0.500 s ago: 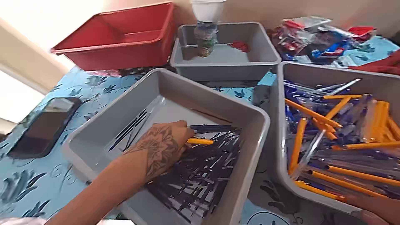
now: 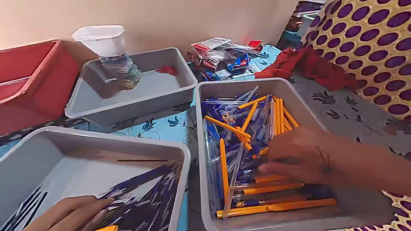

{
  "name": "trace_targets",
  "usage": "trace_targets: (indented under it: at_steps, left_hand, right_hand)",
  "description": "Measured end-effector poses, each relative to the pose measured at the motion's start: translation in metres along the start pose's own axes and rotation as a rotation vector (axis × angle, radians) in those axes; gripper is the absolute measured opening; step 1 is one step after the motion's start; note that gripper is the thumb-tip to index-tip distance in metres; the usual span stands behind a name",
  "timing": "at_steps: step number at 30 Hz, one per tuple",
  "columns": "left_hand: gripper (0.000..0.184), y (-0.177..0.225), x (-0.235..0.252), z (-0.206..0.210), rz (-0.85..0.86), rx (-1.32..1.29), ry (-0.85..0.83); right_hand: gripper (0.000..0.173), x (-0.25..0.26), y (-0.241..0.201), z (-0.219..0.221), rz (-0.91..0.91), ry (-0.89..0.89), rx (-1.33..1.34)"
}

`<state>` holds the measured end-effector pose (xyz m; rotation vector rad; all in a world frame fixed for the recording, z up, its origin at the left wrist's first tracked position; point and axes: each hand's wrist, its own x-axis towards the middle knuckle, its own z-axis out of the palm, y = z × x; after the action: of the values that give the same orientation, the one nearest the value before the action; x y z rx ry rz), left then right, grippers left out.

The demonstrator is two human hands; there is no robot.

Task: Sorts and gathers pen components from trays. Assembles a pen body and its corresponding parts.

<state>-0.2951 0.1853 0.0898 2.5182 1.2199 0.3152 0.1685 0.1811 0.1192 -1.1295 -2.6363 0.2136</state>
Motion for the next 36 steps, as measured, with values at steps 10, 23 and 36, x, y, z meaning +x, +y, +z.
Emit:
trace_targets:
  at_steps: [10,23,36]
  left_hand:
    - [0.03,0.015,-0.002,0.004,0.037,0.097,0.146]
    - [0.034,-0.002,0.002,0.028,0.202,0.229,0.556]
    - [0.016,0.032,0.066,0.001,0.297,-0.181,0.619]
  right_hand:
    - [0.023,0.061,0.048,-0.008,0.087,-0.117,-0.041]
    - [0.018,0.051,0.063,-0.004,-0.035,0.134,-0.232]
    - [0.03,0.146,-0.075,0.044,-0.228,0.247,0.417]
